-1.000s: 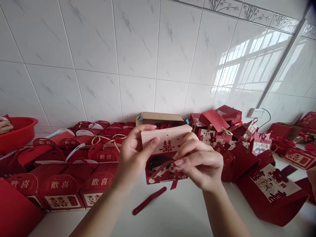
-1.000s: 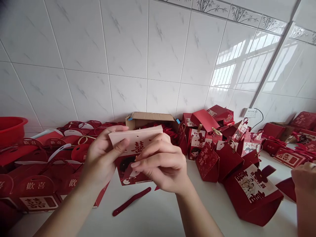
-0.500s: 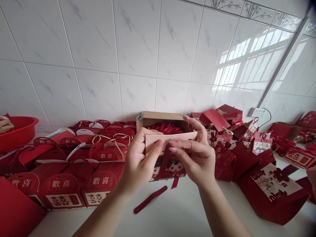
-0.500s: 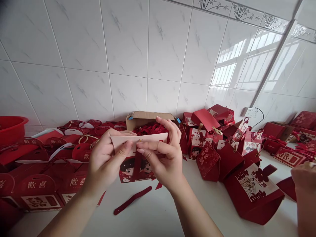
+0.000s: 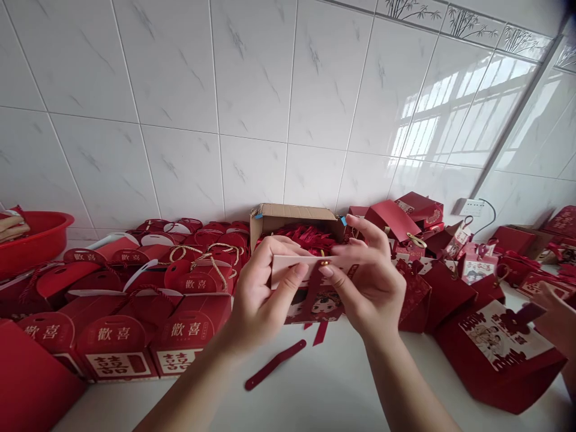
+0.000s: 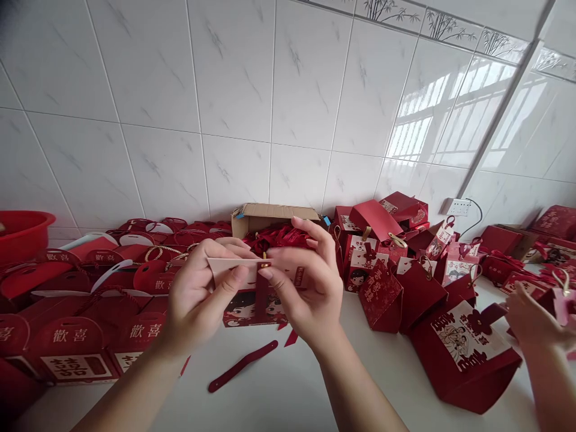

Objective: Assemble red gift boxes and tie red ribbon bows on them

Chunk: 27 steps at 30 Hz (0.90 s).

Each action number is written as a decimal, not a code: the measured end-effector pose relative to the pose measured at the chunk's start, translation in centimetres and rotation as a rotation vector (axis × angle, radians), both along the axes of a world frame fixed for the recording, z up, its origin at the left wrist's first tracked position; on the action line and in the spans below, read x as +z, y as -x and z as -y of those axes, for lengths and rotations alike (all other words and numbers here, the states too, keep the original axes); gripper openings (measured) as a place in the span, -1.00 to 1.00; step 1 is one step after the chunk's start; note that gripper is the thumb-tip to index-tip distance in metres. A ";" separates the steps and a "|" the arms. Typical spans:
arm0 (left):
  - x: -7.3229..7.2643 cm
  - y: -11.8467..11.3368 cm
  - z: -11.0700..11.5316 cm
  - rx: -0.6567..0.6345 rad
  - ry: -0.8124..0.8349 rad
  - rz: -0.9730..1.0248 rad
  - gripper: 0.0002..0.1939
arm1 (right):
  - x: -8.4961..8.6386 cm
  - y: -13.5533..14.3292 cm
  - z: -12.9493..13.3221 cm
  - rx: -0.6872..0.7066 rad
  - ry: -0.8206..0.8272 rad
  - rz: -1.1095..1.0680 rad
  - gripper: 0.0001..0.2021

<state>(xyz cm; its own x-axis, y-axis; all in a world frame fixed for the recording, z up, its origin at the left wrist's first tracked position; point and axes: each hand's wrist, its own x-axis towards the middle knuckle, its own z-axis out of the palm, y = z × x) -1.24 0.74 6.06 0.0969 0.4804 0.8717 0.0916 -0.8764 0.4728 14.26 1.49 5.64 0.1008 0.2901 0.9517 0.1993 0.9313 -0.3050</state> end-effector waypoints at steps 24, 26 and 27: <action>3.6 7.0 1.7 0.273 0.092 -0.245 -0.84 | 0.4 -1.6 0.0 0.157 0.172 0.187 -0.79; 3.8 6.4 2.4 0.191 0.020 -0.069 -0.86 | 0.3 -1.1 0.2 0.219 0.100 0.303 -0.79; 3.7 5.8 2.7 0.154 0.029 0.016 -0.88 | 0.3 -0.8 0.4 0.241 0.057 0.340 -0.79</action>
<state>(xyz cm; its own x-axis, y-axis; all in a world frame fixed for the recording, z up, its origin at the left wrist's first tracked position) -7.05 -1.93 9.80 0.0062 0.5133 0.8582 0.2156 -0.8387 0.5001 15.08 1.09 5.95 -0.2936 0.3198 0.9009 0.0755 0.9472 -0.3116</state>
